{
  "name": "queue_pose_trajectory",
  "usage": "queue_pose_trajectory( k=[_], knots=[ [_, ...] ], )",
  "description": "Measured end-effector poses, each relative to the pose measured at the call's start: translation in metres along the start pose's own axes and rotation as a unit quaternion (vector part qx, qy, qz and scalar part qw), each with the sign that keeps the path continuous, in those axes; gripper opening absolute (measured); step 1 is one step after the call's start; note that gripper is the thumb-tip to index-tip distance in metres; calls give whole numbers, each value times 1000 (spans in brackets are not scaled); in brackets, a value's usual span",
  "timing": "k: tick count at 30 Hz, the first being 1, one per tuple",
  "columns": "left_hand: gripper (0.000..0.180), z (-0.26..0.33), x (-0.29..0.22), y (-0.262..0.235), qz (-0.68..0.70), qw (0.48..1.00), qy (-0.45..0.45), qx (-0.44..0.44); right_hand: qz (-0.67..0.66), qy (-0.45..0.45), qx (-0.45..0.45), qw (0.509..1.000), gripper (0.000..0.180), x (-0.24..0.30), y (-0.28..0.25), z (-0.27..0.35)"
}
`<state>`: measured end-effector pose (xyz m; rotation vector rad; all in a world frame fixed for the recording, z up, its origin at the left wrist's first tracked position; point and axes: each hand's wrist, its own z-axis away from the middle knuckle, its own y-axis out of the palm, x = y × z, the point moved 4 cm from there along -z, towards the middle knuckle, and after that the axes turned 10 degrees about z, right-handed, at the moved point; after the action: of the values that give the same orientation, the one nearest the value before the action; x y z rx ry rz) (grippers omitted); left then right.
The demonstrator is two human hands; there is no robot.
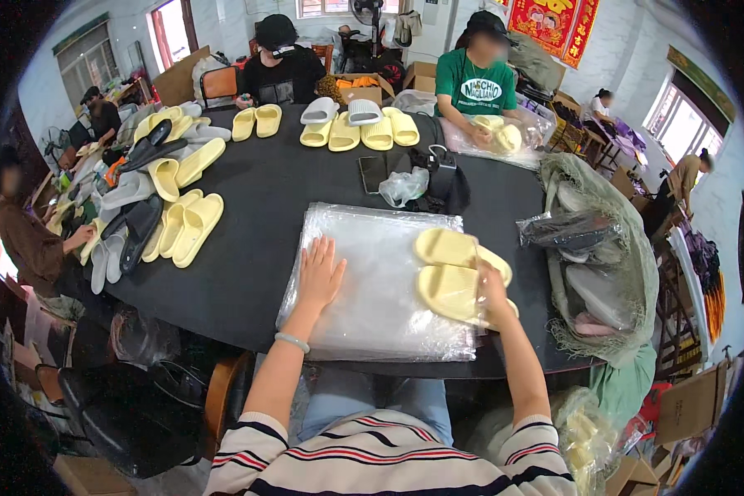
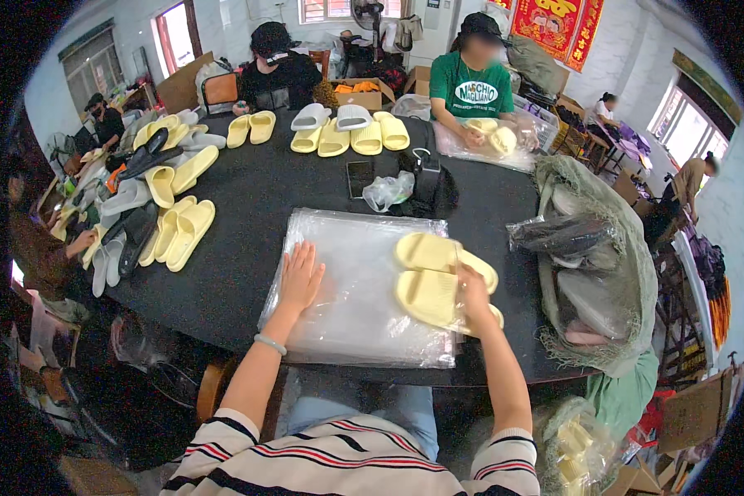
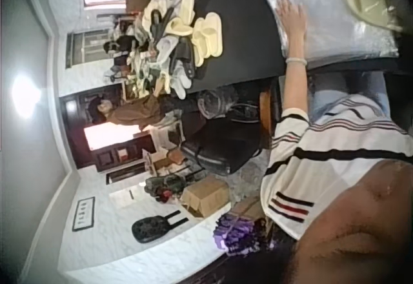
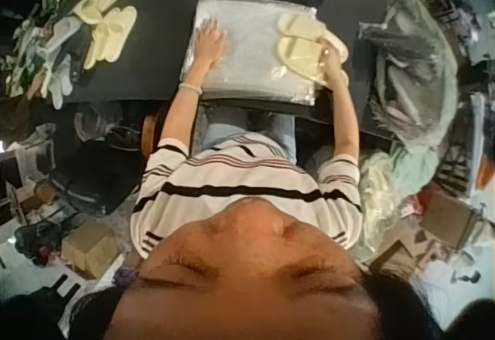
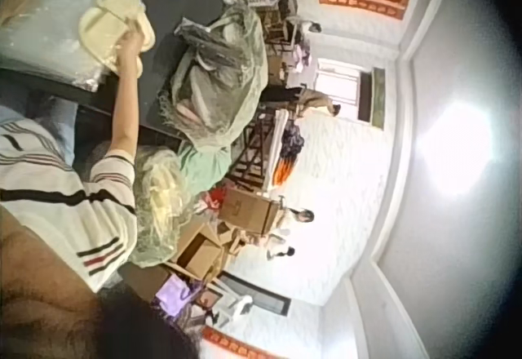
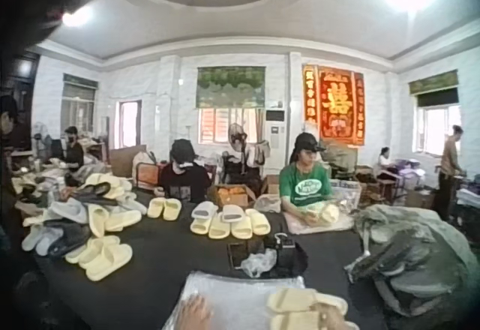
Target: The person places pairs of yellow, black, white, and pink slippers into clear plastic bags on a table. They repeatedly pick up slippers, arrange them inside the bags, and seal the bags. The person works at a table with other workers in the background, handling slippers one pair at a time.
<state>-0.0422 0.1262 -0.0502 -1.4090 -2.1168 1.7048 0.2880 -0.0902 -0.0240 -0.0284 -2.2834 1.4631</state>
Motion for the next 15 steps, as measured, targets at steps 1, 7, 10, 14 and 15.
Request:
queue_pose_trajectory(
  k=[1, 7, 10, 14, 15],
  knots=[
    [61, 1, -2, -1, -24, 1000, 2, 6, 23, 25, -31, 999, 33, -8, -19, 11],
    [64, 1, -18, 7, -83, 996, 12, 32, -22, 212, -129, 968, 33, -154, -68, 75],
    [64, 3, -14, 4, -101, 994, 3, 34, -280, 225, -177, 916, 39, -100, -104, 63],
    [63, 3, -15, 4, -100, 994, 6, 32, -91, 159, -110, 977, 36, 33, -145, 34],
    [62, 3, -16, 5, -101, 994, 16, 28, -80, 167, -101, 978, 36, 56, -140, 28]
  ],
)
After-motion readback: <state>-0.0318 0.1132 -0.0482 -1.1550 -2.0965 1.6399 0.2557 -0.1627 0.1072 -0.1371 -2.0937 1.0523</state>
